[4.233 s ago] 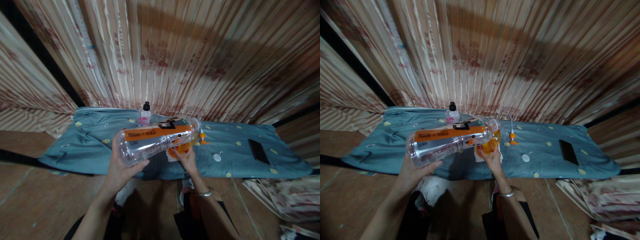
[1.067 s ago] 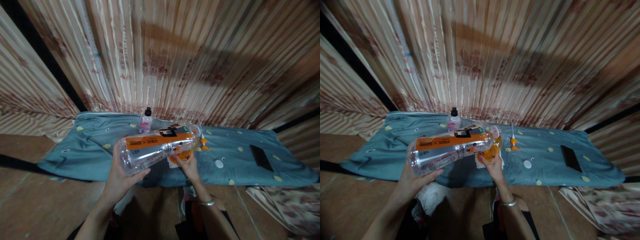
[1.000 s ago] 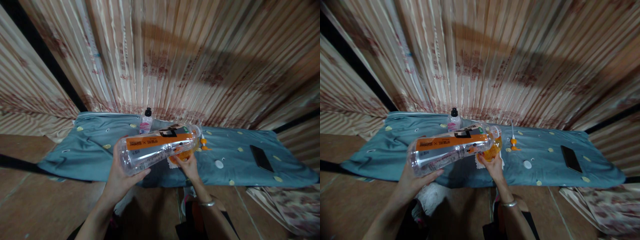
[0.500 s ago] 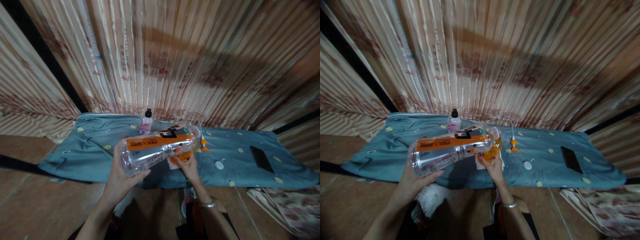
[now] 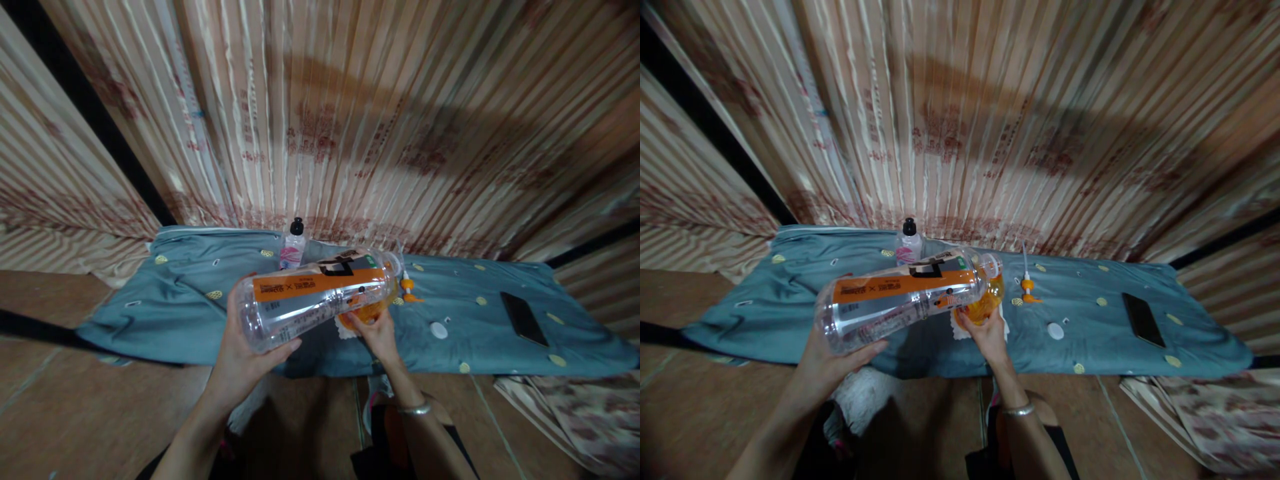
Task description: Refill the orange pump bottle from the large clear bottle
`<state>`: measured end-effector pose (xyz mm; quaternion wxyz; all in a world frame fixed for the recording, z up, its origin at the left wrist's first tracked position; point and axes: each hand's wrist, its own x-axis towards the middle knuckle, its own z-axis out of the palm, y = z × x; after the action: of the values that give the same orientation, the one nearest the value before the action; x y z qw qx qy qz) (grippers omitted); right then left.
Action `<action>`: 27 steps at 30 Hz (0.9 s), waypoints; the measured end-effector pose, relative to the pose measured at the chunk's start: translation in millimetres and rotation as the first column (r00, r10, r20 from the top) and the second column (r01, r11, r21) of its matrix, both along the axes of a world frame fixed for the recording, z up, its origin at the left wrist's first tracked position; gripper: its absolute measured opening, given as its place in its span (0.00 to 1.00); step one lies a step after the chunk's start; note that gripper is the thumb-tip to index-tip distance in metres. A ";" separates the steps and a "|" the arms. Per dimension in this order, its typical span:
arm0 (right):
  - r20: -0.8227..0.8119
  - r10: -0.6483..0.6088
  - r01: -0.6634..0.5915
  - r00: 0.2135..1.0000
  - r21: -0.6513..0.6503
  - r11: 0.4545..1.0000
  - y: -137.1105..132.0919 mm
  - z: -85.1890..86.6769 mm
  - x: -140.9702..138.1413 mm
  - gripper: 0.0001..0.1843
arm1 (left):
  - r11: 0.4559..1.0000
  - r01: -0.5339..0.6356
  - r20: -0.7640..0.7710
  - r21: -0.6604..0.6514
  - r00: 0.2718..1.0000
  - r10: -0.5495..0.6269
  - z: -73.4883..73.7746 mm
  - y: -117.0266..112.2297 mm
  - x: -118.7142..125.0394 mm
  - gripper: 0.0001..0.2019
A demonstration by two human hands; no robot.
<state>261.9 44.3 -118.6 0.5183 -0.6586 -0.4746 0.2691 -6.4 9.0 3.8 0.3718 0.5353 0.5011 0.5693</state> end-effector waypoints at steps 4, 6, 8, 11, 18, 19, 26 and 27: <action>0.011 -0.005 0.005 1.000 -0.008 1.000 0.6 -1.7 0.6 0.33 | 1.000 -0.004 -0.001 0.009 1.000 0.004 -0.1 -0.1 -0.1 0.45; 0.014 -0.017 0.018 1.000 -0.013 1.000 0.6 -1.6 0.5 0.33 | 1.000 0.001 0.000 0.007 1.000 -0.001 -0.2 -0.1 -0.3 0.45; 0.018 -0.016 0.016 1.000 -0.011 1.000 0.3 -1.2 0.5 0.33 | 1.000 0.009 0.004 0.007 1.000 -0.009 -0.4 -0.1 -0.6 0.45; 0.021 0.000 0.000 1.000 -0.010 1.000 -0.4 -1.3 1.4 0.33 | 1.000 0.011 -0.001 0.010 1.000 -0.011 -0.6 0.2 -0.7 0.45; 0.052 -0.028 0.029 0.998 -0.013 0.999 0.6 -4.2 2.9 0.33 | 1.000 0.010 0.010 -0.004 1.000 -0.010 0.9 -0.3 0.7 0.45; 0.052 -0.031 0.031 0.998 -0.010 0.999 0.8 -4.0 2.4 0.33 | 1.000 0.011 0.012 -0.008 1.000 -0.011 1.0 -0.3 0.8 0.45; 0.017 -0.008 0.009 1.000 -0.032 0.999 -0.5 0.1 0.3 0.34 | 0.999 0.027 0.012 -0.019 1.000 -0.027 -3.0 -0.2 -2.1 0.47; 0.016 -0.002 0.003 1.000 -0.033 0.999 -0.7 0.4 0.4 0.33 | 0.999 0.032 0.011 -0.016 0.999 -0.032 -3.6 -0.3 -2.6 0.47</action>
<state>262.3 43.6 -118.2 0.5039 -0.6699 -0.4734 0.2708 -8.9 8.8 0.2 0.3879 0.5373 0.4949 0.5620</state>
